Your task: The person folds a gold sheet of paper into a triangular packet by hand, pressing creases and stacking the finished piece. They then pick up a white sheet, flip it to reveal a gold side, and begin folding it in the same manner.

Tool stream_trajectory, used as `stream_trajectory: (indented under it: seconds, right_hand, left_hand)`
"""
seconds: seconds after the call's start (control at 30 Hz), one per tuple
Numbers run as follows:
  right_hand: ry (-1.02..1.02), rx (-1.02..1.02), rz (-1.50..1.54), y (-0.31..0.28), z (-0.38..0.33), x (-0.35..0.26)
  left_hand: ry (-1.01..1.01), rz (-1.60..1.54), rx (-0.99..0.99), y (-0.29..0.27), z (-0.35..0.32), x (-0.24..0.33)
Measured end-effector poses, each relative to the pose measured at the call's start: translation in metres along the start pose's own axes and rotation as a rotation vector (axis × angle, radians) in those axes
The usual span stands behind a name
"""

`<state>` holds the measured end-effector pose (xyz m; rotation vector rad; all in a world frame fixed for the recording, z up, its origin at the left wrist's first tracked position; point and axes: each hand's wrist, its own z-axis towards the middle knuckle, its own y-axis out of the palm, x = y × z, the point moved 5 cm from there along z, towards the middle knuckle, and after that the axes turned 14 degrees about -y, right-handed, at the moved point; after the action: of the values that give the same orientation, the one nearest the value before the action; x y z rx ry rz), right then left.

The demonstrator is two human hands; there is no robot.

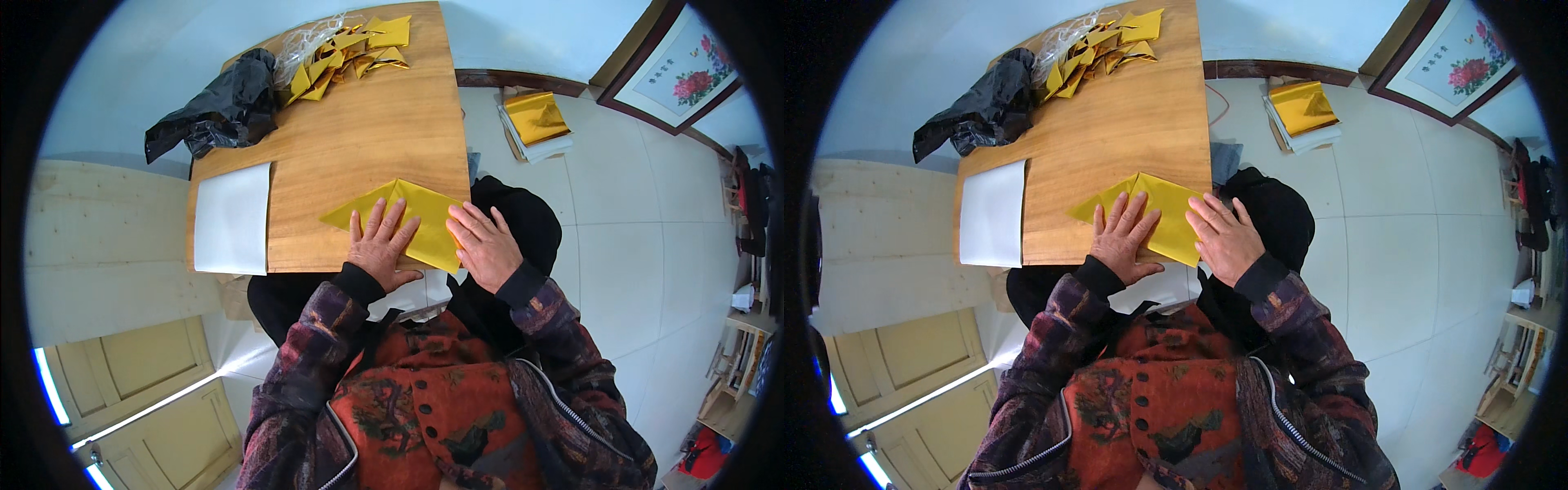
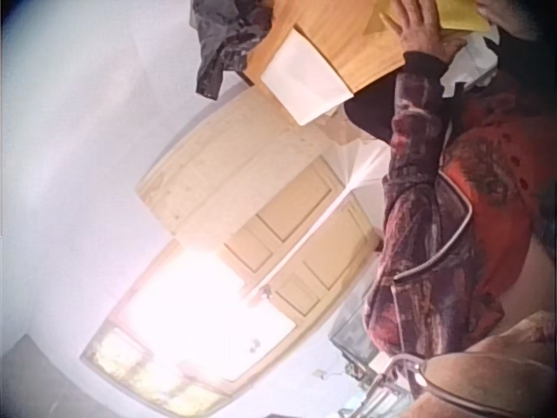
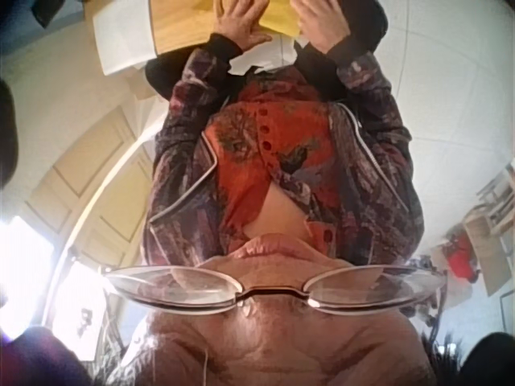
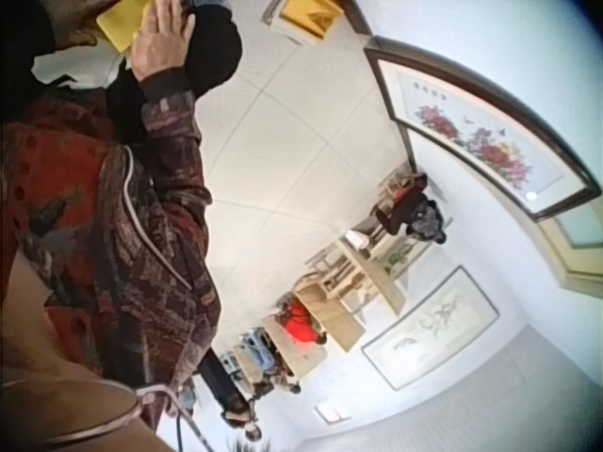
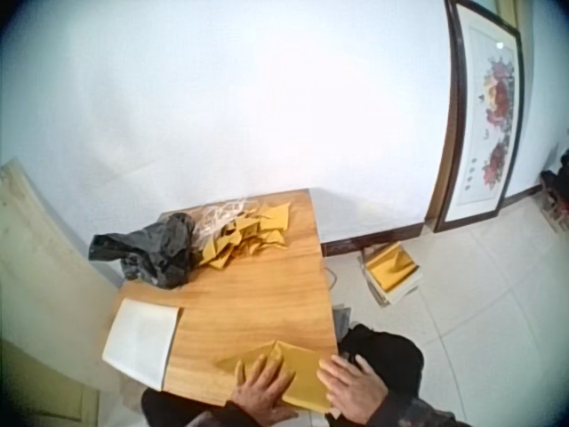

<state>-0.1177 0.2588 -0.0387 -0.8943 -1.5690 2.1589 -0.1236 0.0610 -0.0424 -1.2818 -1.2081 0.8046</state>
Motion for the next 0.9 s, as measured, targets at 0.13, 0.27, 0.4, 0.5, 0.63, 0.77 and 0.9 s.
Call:
stream_trajectory:
  seconds: [0.13,0.27,0.4,0.5,0.63,0.77,0.9]
  right_hand:
    - [0.035,0.046,0.007,-0.004,0.004,0.005]
    - [0.065,0.108,0.056,-0.007,0.009,0.005]
    - [0.015,0.123,0.061,-0.003,0.004,-0.016]
    - [0.004,0.143,0.087,-0.002,0.004,-0.025]
    - [0.054,0.162,0.077,-0.013,0.011,-0.015]
    - [-0.019,0.113,0.086,-0.016,0.036,-0.006]
    - [-0.105,0.069,0.107,0.014,0.085,-0.015]
  left_hand:
    - [0.005,0.014,-0.001,0.000,0.000,-0.001]
    - [0.043,-0.028,-0.009,-0.007,0.002,-0.008]
    - [0.048,-0.058,0.004,-0.013,0.003,-0.016]
    - [0.087,-0.047,0.026,-0.016,0.002,-0.015]
    - [0.101,-0.025,0.015,-0.013,0.003,-0.010]
    - [0.052,-0.055,-0.001,-0.008,0.006,-0.012]
    - [0.030,-0.079,-0.005,-0.003,0.006,-0.014]
